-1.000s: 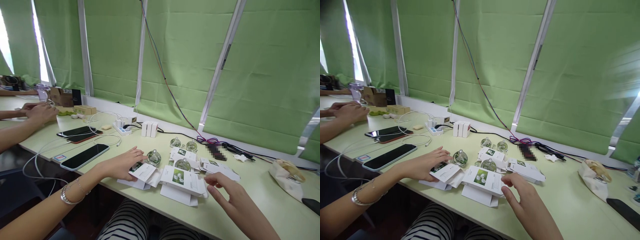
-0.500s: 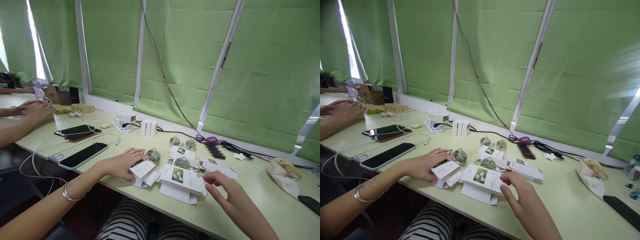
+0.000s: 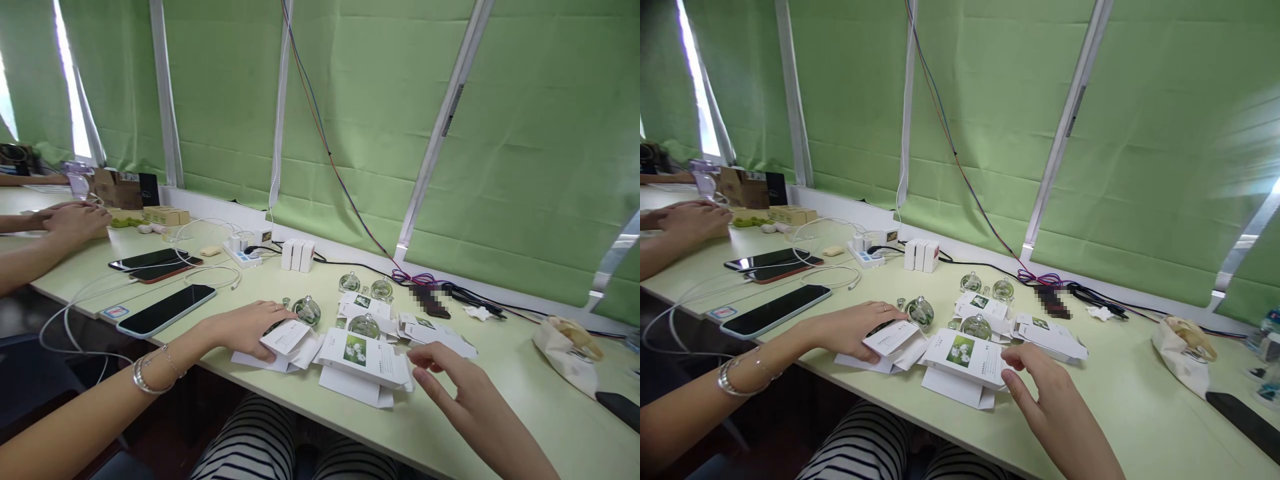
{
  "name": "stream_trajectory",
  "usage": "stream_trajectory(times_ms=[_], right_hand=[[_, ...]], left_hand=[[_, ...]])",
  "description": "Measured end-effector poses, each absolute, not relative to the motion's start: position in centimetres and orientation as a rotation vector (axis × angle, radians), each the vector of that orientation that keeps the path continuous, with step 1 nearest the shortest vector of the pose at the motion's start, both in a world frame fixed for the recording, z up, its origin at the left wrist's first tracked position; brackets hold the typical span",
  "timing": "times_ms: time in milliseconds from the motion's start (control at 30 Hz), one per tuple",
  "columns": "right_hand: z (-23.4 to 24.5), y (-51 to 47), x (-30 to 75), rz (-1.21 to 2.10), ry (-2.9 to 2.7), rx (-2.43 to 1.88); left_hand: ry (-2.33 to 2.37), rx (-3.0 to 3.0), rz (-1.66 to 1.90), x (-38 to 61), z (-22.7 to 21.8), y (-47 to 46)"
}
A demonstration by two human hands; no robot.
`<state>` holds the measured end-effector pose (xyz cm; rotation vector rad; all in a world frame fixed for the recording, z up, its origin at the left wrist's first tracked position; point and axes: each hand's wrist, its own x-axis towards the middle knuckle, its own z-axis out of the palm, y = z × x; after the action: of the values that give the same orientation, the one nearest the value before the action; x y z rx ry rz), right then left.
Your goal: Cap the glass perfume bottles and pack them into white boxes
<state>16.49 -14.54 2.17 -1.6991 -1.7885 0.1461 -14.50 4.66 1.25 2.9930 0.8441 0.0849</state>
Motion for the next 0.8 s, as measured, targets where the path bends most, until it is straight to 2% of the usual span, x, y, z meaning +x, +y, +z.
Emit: stream_trajectory(times_ms=[233, 600, 800], right_hand=[[2.2, -14.7, 16.3, 0.102, -1.769, -1.675], [2.2, -14.9, 16.5, 0.074, -1.766, -1.674], [2.4, -15.8, 18.5, 0.035, -1.683, -1.75]], left_hand=[[0.926, 3.061, 0.19, -14.9, 1.7, 4.3], [0.678, 3.275, 0.178, -14.8, 0.2, 3.8], [0.592, 3.345, 0.525, -17.5, -1.5, 3.9]])
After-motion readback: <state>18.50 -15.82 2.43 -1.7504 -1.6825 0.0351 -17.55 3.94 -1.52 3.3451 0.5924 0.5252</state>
